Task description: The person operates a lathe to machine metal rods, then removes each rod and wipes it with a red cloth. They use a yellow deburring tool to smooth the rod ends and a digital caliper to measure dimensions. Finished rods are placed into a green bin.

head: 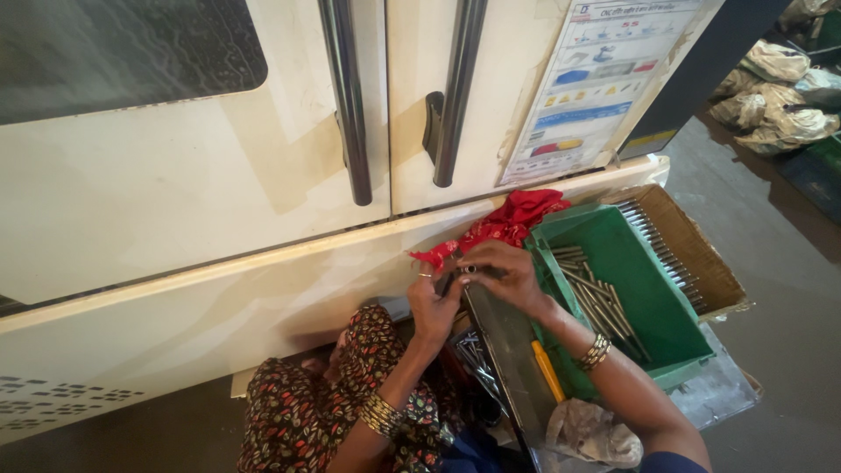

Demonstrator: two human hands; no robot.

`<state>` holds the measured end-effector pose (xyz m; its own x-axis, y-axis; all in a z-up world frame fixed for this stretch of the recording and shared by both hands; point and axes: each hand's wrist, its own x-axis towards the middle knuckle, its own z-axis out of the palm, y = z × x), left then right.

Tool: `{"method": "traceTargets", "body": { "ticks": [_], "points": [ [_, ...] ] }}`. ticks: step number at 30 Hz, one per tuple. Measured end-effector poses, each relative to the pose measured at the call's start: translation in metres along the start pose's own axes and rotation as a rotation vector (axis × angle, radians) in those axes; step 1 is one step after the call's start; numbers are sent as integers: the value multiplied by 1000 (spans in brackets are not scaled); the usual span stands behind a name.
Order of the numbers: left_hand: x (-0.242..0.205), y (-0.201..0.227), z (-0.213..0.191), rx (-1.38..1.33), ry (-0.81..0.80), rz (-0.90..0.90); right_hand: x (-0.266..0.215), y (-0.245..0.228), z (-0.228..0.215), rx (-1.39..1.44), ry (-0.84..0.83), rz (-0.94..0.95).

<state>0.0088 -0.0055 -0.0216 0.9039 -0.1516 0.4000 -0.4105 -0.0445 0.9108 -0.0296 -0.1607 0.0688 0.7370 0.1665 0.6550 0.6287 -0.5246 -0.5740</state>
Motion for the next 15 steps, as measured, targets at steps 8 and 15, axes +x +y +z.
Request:
{"method": "traceTargets", "body": {
  "ticks": [8,15],
  "points": [
    [1,29,-8,-114,11,93,0,3,-1,40,-7,91],
    [3,29,-5,-160,6,83,-2,9,1,52,-3,106]
  ]
}}
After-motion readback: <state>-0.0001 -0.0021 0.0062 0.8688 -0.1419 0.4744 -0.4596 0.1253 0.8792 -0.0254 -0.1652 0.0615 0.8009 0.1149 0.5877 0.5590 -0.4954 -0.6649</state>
